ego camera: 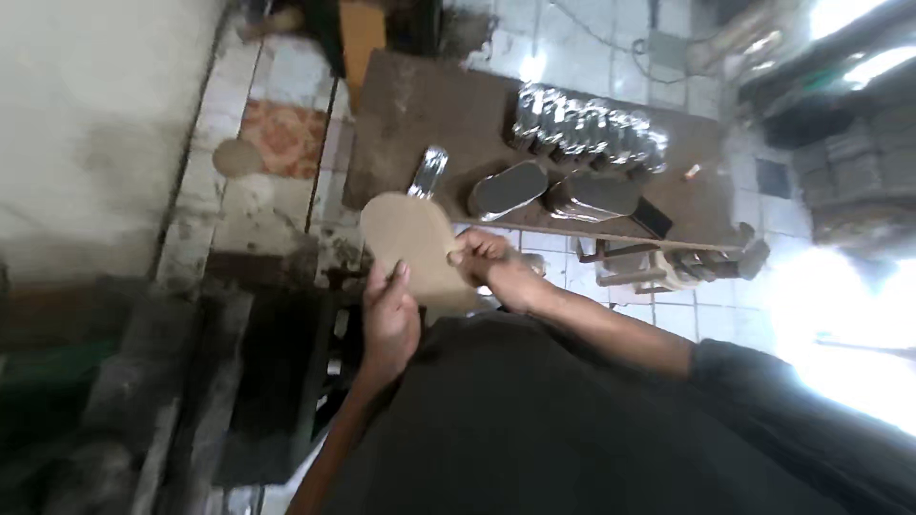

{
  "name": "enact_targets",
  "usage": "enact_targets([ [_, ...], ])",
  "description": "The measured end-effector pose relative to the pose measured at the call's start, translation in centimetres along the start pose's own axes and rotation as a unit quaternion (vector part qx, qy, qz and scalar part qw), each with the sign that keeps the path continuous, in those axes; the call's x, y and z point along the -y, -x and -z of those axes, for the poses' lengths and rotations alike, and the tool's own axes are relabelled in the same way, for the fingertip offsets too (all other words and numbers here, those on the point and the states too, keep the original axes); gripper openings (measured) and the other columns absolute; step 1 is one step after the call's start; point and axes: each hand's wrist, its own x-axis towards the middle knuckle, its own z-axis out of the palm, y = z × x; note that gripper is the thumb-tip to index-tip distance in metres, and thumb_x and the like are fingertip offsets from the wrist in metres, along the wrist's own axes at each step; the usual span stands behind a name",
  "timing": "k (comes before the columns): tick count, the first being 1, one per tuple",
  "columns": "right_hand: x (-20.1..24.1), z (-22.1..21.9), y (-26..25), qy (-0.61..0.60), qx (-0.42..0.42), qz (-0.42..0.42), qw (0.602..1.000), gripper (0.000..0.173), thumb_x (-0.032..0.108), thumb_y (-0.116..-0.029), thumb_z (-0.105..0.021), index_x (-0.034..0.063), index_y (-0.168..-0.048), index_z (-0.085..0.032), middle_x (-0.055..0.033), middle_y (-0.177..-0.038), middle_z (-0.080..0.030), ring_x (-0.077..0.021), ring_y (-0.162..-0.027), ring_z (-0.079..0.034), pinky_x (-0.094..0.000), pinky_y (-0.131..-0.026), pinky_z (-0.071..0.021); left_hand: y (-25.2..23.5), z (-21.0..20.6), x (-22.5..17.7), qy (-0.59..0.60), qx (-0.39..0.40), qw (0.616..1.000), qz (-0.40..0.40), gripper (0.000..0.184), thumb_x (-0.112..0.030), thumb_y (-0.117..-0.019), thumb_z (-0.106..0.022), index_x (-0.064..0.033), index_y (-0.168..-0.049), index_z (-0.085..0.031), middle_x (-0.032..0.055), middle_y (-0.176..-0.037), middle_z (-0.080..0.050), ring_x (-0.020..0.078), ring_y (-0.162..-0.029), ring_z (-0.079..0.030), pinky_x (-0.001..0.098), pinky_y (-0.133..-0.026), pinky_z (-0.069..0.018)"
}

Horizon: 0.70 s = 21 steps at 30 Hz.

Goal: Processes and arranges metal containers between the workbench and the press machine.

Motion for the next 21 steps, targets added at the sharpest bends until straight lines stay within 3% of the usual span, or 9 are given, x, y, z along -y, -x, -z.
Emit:
enact_targets([
  [3, 1.6, 0.9, 0.9, 0.04, 0.045, 0.088, 0.994, 0.035, 0.012, -0.1016, -0.063, -0.0032, -0.132, -0.058, -0.0144, -0.115, -0.071, -0.0155, -0.102, -0.069, -0.0332, -0.094, -0.058, 0.0, -1.1, -1.1, -0.002, 0.049, 0.998, -0.03, 0.042, -0.005, -0.1027, -0.051, -0.0068, -0.144, -0.041, 0.0026, -0.125, -0.068, 0.0155, -0.115, -0.066, 0.0396, -0.103, -0.0556],
  [6, 1.5, 2.6, 1.9, 0.06, 0.039, 0.264, 0.962, 0.028, -0.002, -0.0941, -0.066, -0.0104, -0.12, -0.067, -0.0197, -0.111, -0.073, -0.021, -0.101, -0.072, -0.0368, -0.093, -0.0584, 0.1, -2.4, -0.5, -0.001, 0.133, 0.99, -0.05, 0.044, -0.027, -0.0945, -0.071, -0.0213, -0.134, -0.053, -0.0079, -0.124, -0.07, 0.0096, -0.118, -0.066, 0.0349, -0.104, -0.0548],
  [9, 1.7, 5.7, 3.4, 0.06, 0.134, 0.283, 0.948, 0.017, -0.006, -0.0893, -0.068, -0.0094, -0.106, -0.073, -0.0199, -0.105, -0.072, -0.0227, -0.097, -0.069, -0.0365, -0.091, -0.0548, -4.4, 0.2, 4.1, -0.063, 0.452, 0.884, -0.101, 0.07, -0.04, -0.1014, -0.06, -0.0107, -0.158, -0.031, 0.0076, -0.163, -0.039, 0.0224, -0.149, -0.039, 0.0405, -0.121, -0.036],
  [11, 0.3, 9.1, 4.4, 0.088, 0.124, 0.299, 0.942, 0.015, -0.004, -0.0859, -0.07, -0.0051, -0.099, -0.076, -0.0181, -0.102, -0.073, -0.0252, -0.099, -0.067, -0.0389, -0.095, -0.051, -0.7, -7.9, 5.9, -0.031, 0.291, 0.956, -0.018, 0.061, -0.031, -0.0891, -0.075, -0.0091, -0.142, -0.055, 0.0096, -0.142, -0.062, 0.0253, -0.136, -0.055, 0.0419, -0.116, -0.0431],
  [13, -3.4, 14.2, 5.5, 0.112, 0.065, 0.293, 0.947, 0.016, -0.002, -0.0864, -0.072, -0.0055, -0.101, -0.076, -0.0179, -0.1, -0.074, -0.0263, -0.097, -0.07, -0.041, -0.094, -0.054, 0.6, -14.6, 8.4, -0.151, 0.188, 0.968, 0.075, 0.049, -0.024, -0.0819, -0.081, -0.014, -0.127, -0.064, -0.0053, -0.117, -0.073, 0.0081, -0.112, -0.067, 0.0278, -0.099, -0.0541],
  [15, -8.4, 20.7, 7.9, 0.175, -0.02, 0.209, 0.962, 0.026, -0.004, -0.0877, -0.071, -0.0041, -0.113, -0.075, -0.0196, -0.112, -0.075, -0.0301, -0.106, -0.071, -0.0442, -0.099, -0.0555, -0.9, -16.9, 14.0, -0.346, 0.158, 0.912, 0.157, 0.06, -0.026, -0.0785, -0.082, -0.008, -0.129, -0.054, -0.0031, -0.115, -0.07, 0.0053, -0.103, -0.067, 0.0253, -0.088, -0.0577],
  [16, -11.6, 24.1, 9.2, 0.219, -0.04, 0.133, 0.966, 0.029, -0.003, -0.0906, -0.069, -0.0021, -0.12, -0.073, -0.0195, -0.121, -0.072, -0.0323, -0.113, -0.069, -0.0472, -0.103, -0.0536, -2.3, -17.4, 17.3, -0.43, 0.193, 0.858, 0.202, 0.077, -0.026, -0.0847, -0.079, 0.0006, -0.147, -0.043, 0.012, -0.14, -0.058, 0.0168, -0.123, -0.058, 0.0353, -0.102, -0.0509],
  [18, -19.3, 29.8, 12.7, 0.277, -0.041, -0.015, 0.96, 0.034, 0.001, -0.0957, -0.063, -0.0004, -0.129, -0.068, -0.0221, -0.125, -0.07, -0.0382, -0.118, -0.066, -0.0553, -0.106, -0.0497, -5.3, -16.4, 25.5, -0.564, 0.307, 0.739, 0.203, 0.097, -0.042, -0.0862, -0.079, -0.0018, -0.159, -0.03, 0.0248, -0.161, -0.034, 0.0358, -0.149, -0.036, 0.0519, -0.12, -0.0339],
  [21, -27.1, 36.0, 20.2, 0.302, -0.009, -0.223, 0.927, 0.034, 0.018, -0.1023, -0.058, 0.0072, -0.134, -0.066, -0.021, -0.123, -0.071, -0.0396, -0.116, -0.067, -0.061, -0.102, -0.0496, -8.3, -15.7, 35.6, -0.689, 0.359, 0.625, 0.078, 0.086, -0.064, -0.091, -0.063, -0.0072, -0.153, -0.045, 0.0246, -0.156, -0.044, 0.0472, -0.147, -0.036, 0.0663, -0.12, -0.0235],
])
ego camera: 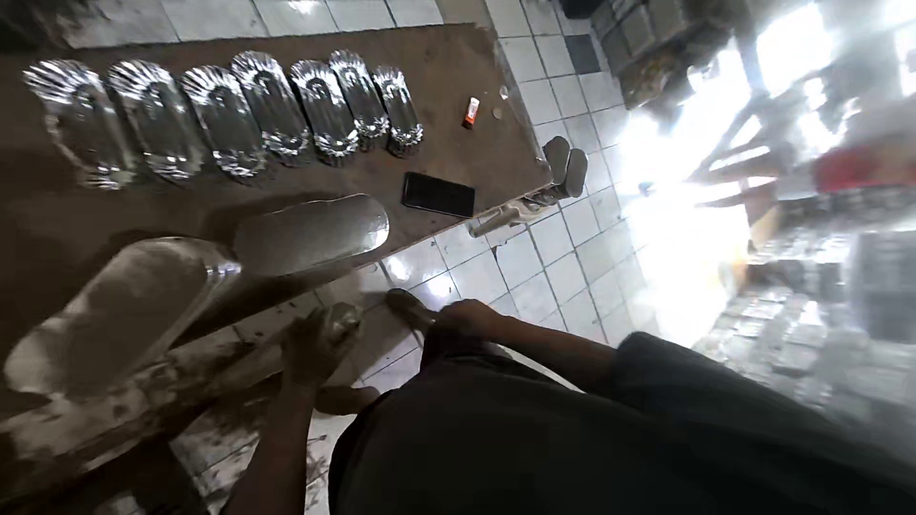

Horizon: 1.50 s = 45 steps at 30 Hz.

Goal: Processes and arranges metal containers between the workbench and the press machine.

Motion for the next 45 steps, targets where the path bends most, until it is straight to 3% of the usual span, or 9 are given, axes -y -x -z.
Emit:
enact_targets([
  [8, -13.3, -2.5, 9.1, -0.057, 0.066, -0.3, 0.95, 0.033, 0.024, -0.1033, -0.058, 0.016, -0.134, -0.068, -0.0149, -0.125, -0.071, -0.0341, -0.117, -0.067, -0.0597, -0.104, -0.05, -8.9, -3.1, -1.5, -0.016, -0.051, 0.989, 0.14, 0.052, -0.047, -0.103, -0.052, -0.0001, -0.099, -0.074, 0.0258, -0.101, -0.072, 0.0459, -0.101, -0.069, 0.0684, -0.091, -0.048],
  [18, -11.9, -1.5, 4.0, 0.017, 0.099, -0.252, 0.962, 0.037, 0.01, -0.098, -0.058, 0.0222, -0.132, -0.069, -0.0126, -0.128, -0.071, -0.0363, -0.12, -0.066, -0.0653, -0.101, -0.0498, -8.9, -1.0, -2.8, -0.03, 0.026, 0.979, 0.198, 0.049, -0.05, -0.1015, -0.052, -0.0072, -0.111, -0.075, 0.0198, -0.117, -0.072, 0.0394, -0.117, -0.065, 0.0619, -0.102, -0.0455],
  [23, -8.2, -0.2, 0.1, 0.048, 0.1, -0.158, 0.981, 0.031, 0.032, -0.1029, -0.057, 0.0239, -0.129, -0.071, -0.0092, -0.125, -0.072, -0.0319, -0.119, -0.067, -0.0614, -0.102, -0.0501, -3.4, 4.8, -1.7, 0.029, 0.051, 0.985, 0.16, 0.048, -0.045, -0.1058, -0.049, -0.0055, -0.119, -0.073, 0.0199, -0.12, -0.071, 0.0373, -0.118, -0.065, 0.0586, -0.104, -0.0462],
  [29, -4.8, -0.2, -2.7, 0.123, 0.096, -0.071, 0.985, 0.03, 0.032, -0.1053, -0.055, 0.0192, -0.126, -0.073, -0.0112, -0.12, -0.074, -0.0324, -0.114, -0.069, -0.0592, -0.102, -0.0507, 11.4, 16.3, 2.8, 0.142, -0.217, 0.943, 0.207, 0.041, -0.04, -0.105, -0.056, -0.0024, -0.113, -0.071, 0.0239, -0.105, -0.071, 0.0422, -0.099, -0.068, 0.0684, -0.09, -0.0509],
  [33, -1.5, -1.4, -3.6, 0.186, 0.09, 0.003, 0.978, 0.027, 0.018, -0.1021, -0.058, 0.0099, -0.123, -0.074, -0.0173, -0.114, -0.075, -0.037, -0.108, -0.071, -0.0613, -0.099, -0.052, 23.5, 25.7, 7.4, 0.251, -0.503, 0.789, 0.245, 0.044, -0.038, -0.1086, -0.046, -0.003, -0.126, -0.068, 0.0183, -0.125, -0.067, 0.0273, -0.12, -0.063, 0.0506, -0.107, -0.0462],
  [38, -1.2, -3.5, -3.8, 0.173, 0.058, 0.05, 0.982, 0.026, 0.014, -0.0991, -0.057, 0.0059, -0.113, -0.078, -0.0181, -0.106, -0.076, -0.0377, -0.101, -0.072, -0.0659, -0.094, -0.0519, 30.2, 34.3, 17.0, 0.324, -0.611, 0.696, 0.191, 0.032, -0.033, -0.1048, -0.054, -0.008, -0.114, -0.073, 0.0063, -0.105, -0.073, 0.0128, -0.097, -0.069, 0.0378, -0.09, -0.0576],
  [41, 5.5, -2.8, -1.2, 0.194, 0.137, -0.008, 0.971, 0.031, 0.013, -0.1071, -0.049, -0.0009, -0.125, -0.071, -0.0233, -0.119, -0.072, -0.0379, -0.112, -0.067, -0.0578, -0.104, -0.0484, 31.3, 33.9, 18.9, 0.311, -0.623, 0.704, 0.14, 0.039, -0.033, -0.1093, -0.043, -0.0094, -0.125, -0.07, 0.0063, -0.117, -0.071, 0.0124, -0.109, -0.067, 0.037, -0.099, -0.0543],
  [42, 6.3, -3.7, 0.4, 0.184, 0.045, 0.12, 0.975, 0.028, 0.009, -0.1009, -0.054, -0.0075, -0.108, -0.076, -0.0263, -0.096, -0.075, -0.0376, -0.087, -0.073, -0.0543, -0.081, -0.0585, 31.8, 32.8, 19.2, 0.298, -0.635, 0.696, 0.15, 0.046, -0.038, -0.1105, -0.038, -0.009, -0.132, -0.066, 0.0086, -0.125, -0.068, 0.0144, -0.117, -0.064, 0.0386, -0.105, -0.0511],
  [45, 26.6, -3.4, 5.8, 0.207, 0.1, -0.071, 0.971, 0.029, -0.004, -0.1007, -0.049, -0.0172, -0.117, -0.068, -0.034, -0.109, -0.07, -0.0396, -0.101, -0.069, -0.0463, -0.095, -0.0527, 34.3, 25.5, 22.4, 0.282, -0.599, 0.687, 0.3, 0.071, -0.061, -0.1072, -0.029, -0.0078, -0.148, -0.052, 0.0174, -0.145, -0.058, 0.0264, -0.136, -0.054, 0.0502, -0.114, -0.0432],
])
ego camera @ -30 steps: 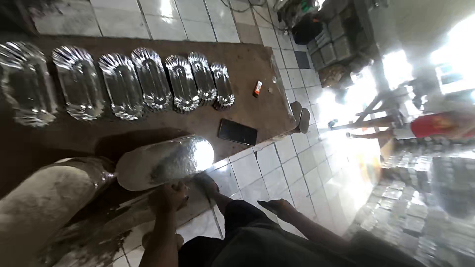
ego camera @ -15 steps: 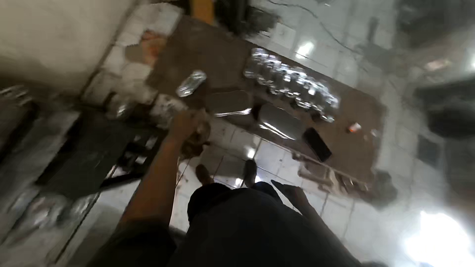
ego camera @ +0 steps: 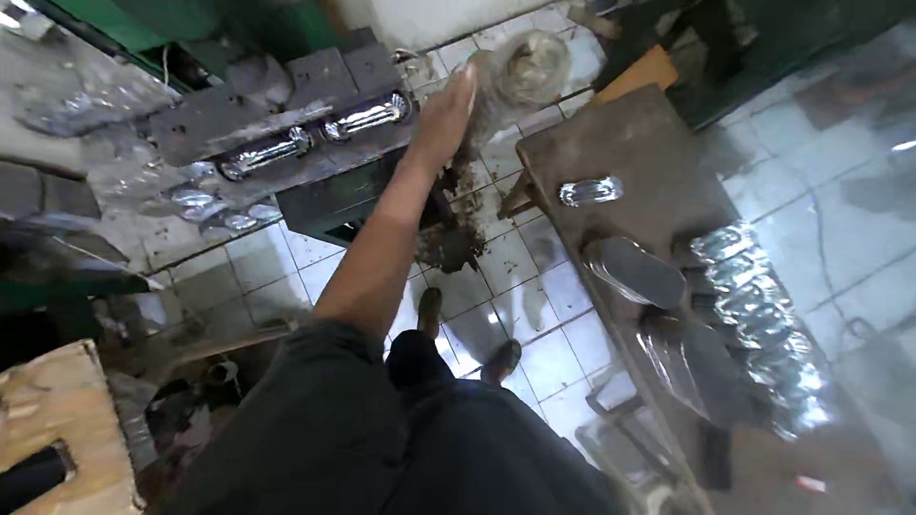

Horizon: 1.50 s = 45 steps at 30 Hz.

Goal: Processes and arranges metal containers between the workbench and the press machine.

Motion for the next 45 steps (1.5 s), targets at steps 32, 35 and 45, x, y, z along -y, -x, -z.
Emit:
enact_targets([
  [32, 57.6, -15.5, -26.0, 0.355, -0.082, 0.632, 0.684, 0.048, -0.004, -0.0967, -0.053, 0.0227, -0.132, -0.07, -0.0044, -0.141, -0.065, -0.0272, -0.133, -0.059, -0.051, -0.112, -0.0468, 43.6, 16.4, 28.7, 0.188, 0.239, 0.855, 0.42, 0.04, -0.012, -0.0927, -0.065, 0.0012, -0.13, -0.062, 0.0184, -0.137, -0.06, 0.0261, -0.125, -0.059, 0.0447, -0.107, -0.0484],
  [35, 56.3, -18.1, -26.0, 0.323, -0.106, 0.664, 0.666, 0.051, -0.004, -0.0955, -0.052, 0.0195, -0.138, -0.067, -0.0065, -0.148, -0.06, -0.0279, -0.143, -0.049, -0.0459, -0.122, -0.036, 43.2, 16.9, 28.5, 0.188, 0.2, 0.848, 0.454, 0.039, -0.015, -0.0949, -0.065, -0.0041, -0.132, -0.062, 0.0163, -0.127, -0.066, 0.0243, -0.117, -0.063, 0.0461, -0.103, -0.0507],
  [45, 60.3, -35.3, -14.3, 0.353, -0.048, 0.584, 0.729, 0.058, 0.009, -0.0981, -0.06, 0.0283, -0.152, -0.053, -0.0027, -0.147, -0.06, -0.0245, -0.142, -0.049, -0.0444, -0.125, -0.0277, 40.8, 16.4, 21.3, 0.159, 0.084, 0.806, 0.563, 0.04, -0.01, -0.1088, -0.046, 0.0135, -0.141, -0.044, 0.032, -0.131, -0.057, 0.0256, -0.115, -0.058, 0.0376, -0.101, -0.047],
])
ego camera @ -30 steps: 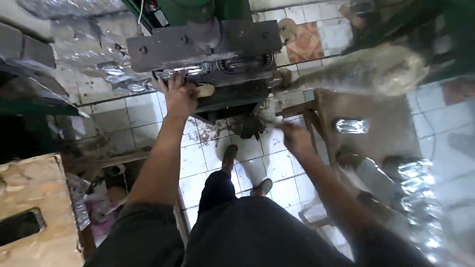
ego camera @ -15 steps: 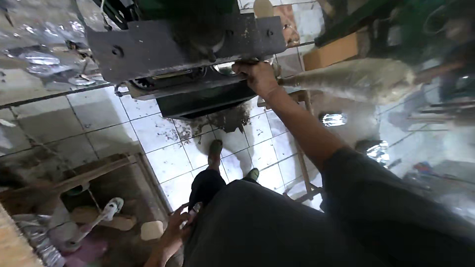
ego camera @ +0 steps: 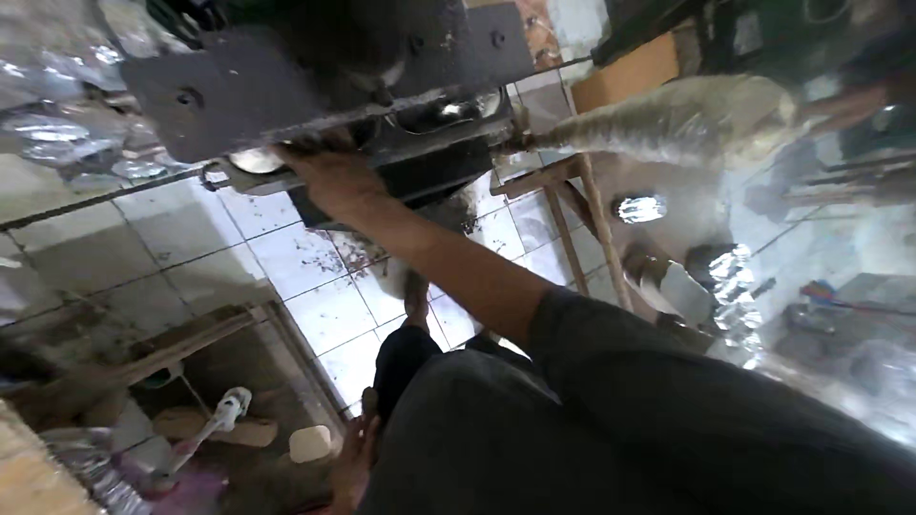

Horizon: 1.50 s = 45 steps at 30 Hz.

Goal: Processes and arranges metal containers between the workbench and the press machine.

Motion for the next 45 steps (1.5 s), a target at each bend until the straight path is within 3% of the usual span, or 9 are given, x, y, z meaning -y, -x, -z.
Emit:
enact_targets([
  [4, -0.8, -0.7, 0.3, 0.024, 0.033, 0.026, 0.999, 0.058, 0.026, -0.1057, -0.051, 0.0286, -0.162, -0.035, -0.0052, -0.164, -0.04, -0.032, -0.154, -0.028, -0.0553, -0.128, -0.0117, -3.5, 0.4, 7.6, 0.043, 0.051, 0.996, -0.058, 0.033, -0.024, -0.1048, -0.056, -0.0038, -0.132, -0.057, 0.0092, -0.103, -0.069, 0.0101, -0.085, -0.065, 0.0329, -0.077, -0.0566],
  [8, -4.5, 1.5, 7.9, -0.006, -0.039, 0.007, 0.999, 0.067, 0.04, -0.1041, -0.056, 0.0196, -0.163, -0.032, -0.0135, -0.171, -0.023, -0.0402, -0.158, -0.014, -0.0576, -0.127, -0.019, -2.9, 1.9, 6.7, 0.016, 0.117, 0.993, -0.012, 0.036, -0.022, -0.1026, -0.059, -0.0115, -0.137, -0.056, 0.0094, -0.106, -0.067, 0.0139, -0.08, -0.064, 0.0358, -0.07, -0.0551],
  [13, -14.2, 15.4, 18.7, -0.128, -0.057, -0.019, 0.99, 0.04, 0.028, -0.1031, -0.062, 0.0053, -0.136, -0.065, -0.0138, -0.133, -0.068, -0.0232, -0.119, -0.068, -0.0446, -0.105, -0.054, -1.9, -1.1, 9.5, 0.003, 0.028, 0.996, -0.084, 0.04, -0.027, -0.1082, -0.049, -0.0035, -0.139, -0.053, 0.0194, -0.115, -0.068, 0.0233, -0.098, -0.068, 0.0456, -0.088, -0.0561],
  [19, -24.6, 31.6, 20.8, -0.035, -0.084, -0.289, 0.953, 0.058, 0.053, -0.1033, -0.054, 0.004, -0.133, -0.063, -0.0239, -0.129, -0.064, -0.036, -0.12, -0.062, -0.0613, -0.106, -0.0434, -1.6, -2.8, 7.5, -0.143, 0.113, 0.982, -0.046, 0.041, -0.028, -0.1076, -0.052, -0.0104, -0.144, -0.05, 0.0178, -0.121, -0.066, 0.0264, -0.101, -0.066, 0.0486, -0.087, -0.0559],
  [24, -25.3, 25.4, 29.1, 0.013, -0.041, -0.319, 0.947, 0.066, 0.063, -0.0881, -0.063, 0.0067, -0.122, -0.07, -0.0241, -0.131, -0.064, -0.0449, -0.125, -0.058, -0.0722, -0.099, -0.0442, -2.6, -7.9, -1.9, -0.418, 0.054, 0.894, -0.153, 0.038, -0.023, -0.0995, -0.066, -0.0033, -0.132, -0.064, 0.022, -0.127, -0.066, 0.0353, -0.117, -0.064, 0.0558, -0.102, -0.0508],
  [28, -28.5, 10.3, 45.8, -0.075, -0.109, -0.35, 0.927, 0.078, 0.065, -0.0886, -0.066, 0.0212, -0.151, -0.05, -0.0193, -0.15, -0.05, -0.0479, -0.137, -0.046, -0.0711, -0.099, -0.0454, -2.5, -18.8, -13.5, -0.478, 0.019, 0.804, -0.354, 0.04, -0.023, -0.0989, -0.066, -0.0012, -0.132, -0.064, 0.0229, -0.129, -0.064, 0.0349, -0.118, -0.064, 0.0532, -0.103, -0.0512],
  [32, -32.7, -8.4, 57.9, -0.204, -0.151, -0.396, 0.883, 0.07, 0.058, -0.0917, -0.067, 0.0254, -0.151, -0.051, -0.0117, -0.15, -0.054, -0.0425, -0.13, -0.053, -0.0656, -0.098, -0.0481, -0.2, -33.3, -26.3, -0.544, 0.052, 0.701, -0.458, 0.037, -0.026, -0.0995, -0.066, -0.0048, -0.13, -0.066, 0.0216, -0.131, -0.063, 0.0344, -0.118, -0.063, 0.0567, -0.101, -0.0511],
  [37, -37.6, -14.8, 59.5, -0.354, -0.051, -0.585, 0.728, 0.058, 0.059, -0.0987, -0.055, 0.0116, -0.129, -0.068, -0.0175, -0.131, -0.067, -0.0397, -0.128, -0.058, -0.063, -0.104, -0.0459, -2.4, -48.9, -36.7, -0.606, 0.033, 0.572, -0.552, 0.035, -0.034, -0.1008, -0.062, -0.0118, -0.128, -0.068, 0.0181, -0.128, -0.065, 0.0382, -0.118, -0.063, 0.0645, -0.098, -0.0495],
  [45, -40.7, -22.4, 61.1, -0.418, -0.083, -0.602, 0.675, 0.04, 0.049, -0.0989, -0.061, 0.0145, -0.114, -0.074, -0.0142, -0.107, -0.075, -0.0366, -0.104, -0.07, -0.0641, -0.089, -0.0535, -7.3, -57.3, -39.2, -0.7, 0.009, 0.501, -0.509, 0.049, -0.045, -0.1048, -0.055, -0.0006, -0.121, -0.069, 0.0241, -0.156, -0.042, 0.0444, -0.132, -0.053, 0.0657, -0.106, -0.0445],
])
